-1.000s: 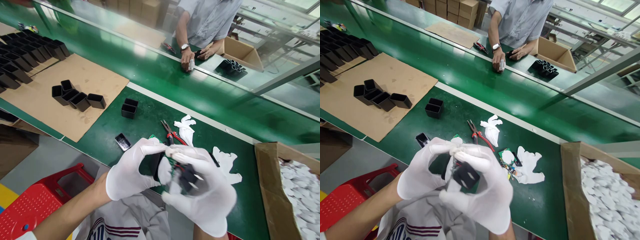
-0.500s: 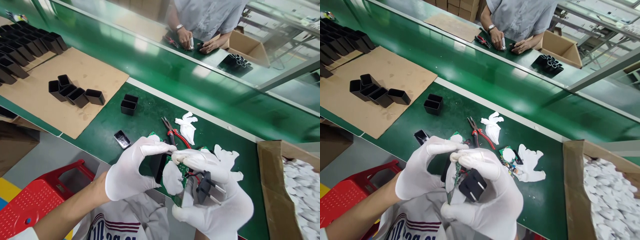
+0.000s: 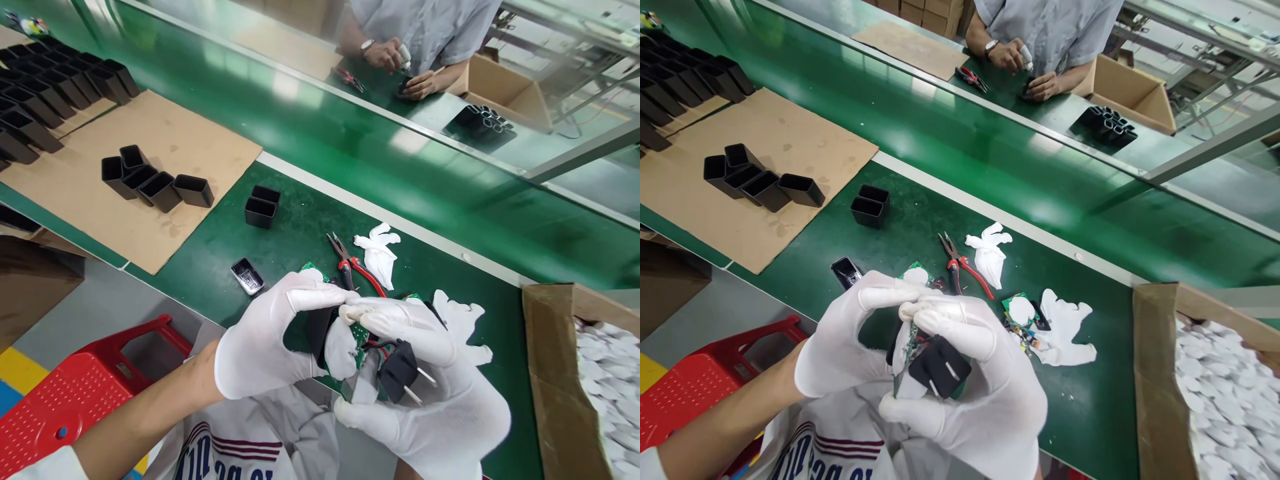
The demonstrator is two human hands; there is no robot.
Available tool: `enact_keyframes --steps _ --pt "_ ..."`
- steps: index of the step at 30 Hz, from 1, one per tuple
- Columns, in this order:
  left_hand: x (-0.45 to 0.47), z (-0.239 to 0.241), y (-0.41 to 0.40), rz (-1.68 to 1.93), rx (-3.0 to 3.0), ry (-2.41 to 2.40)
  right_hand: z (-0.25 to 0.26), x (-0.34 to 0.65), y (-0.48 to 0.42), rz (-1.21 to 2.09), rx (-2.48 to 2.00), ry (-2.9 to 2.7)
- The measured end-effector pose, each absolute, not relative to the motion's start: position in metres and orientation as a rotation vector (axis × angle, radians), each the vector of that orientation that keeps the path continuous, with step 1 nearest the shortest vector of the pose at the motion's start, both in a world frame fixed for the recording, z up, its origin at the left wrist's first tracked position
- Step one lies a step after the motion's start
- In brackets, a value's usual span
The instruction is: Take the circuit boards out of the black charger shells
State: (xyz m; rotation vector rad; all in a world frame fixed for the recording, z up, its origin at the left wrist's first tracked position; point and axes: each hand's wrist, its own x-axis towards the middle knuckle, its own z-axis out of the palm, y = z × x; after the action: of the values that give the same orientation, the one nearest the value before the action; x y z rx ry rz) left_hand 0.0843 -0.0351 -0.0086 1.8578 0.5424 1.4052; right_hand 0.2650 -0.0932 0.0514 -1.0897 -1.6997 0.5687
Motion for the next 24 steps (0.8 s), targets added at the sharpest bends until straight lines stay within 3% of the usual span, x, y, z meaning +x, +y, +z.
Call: enact_keyframes --steps 12,24 --pt "0.0845 -0.0039 -0.0339 1.407 1.842 0.526 0.0505 0.2639 -0.0895 0.598 -1.104 -1.695" --pt "0.0801 -0.0031 -0.0357 1.336 1.799 0.503 0.044 0.2644 -0.0904 0.411 -1.217 -1.743"
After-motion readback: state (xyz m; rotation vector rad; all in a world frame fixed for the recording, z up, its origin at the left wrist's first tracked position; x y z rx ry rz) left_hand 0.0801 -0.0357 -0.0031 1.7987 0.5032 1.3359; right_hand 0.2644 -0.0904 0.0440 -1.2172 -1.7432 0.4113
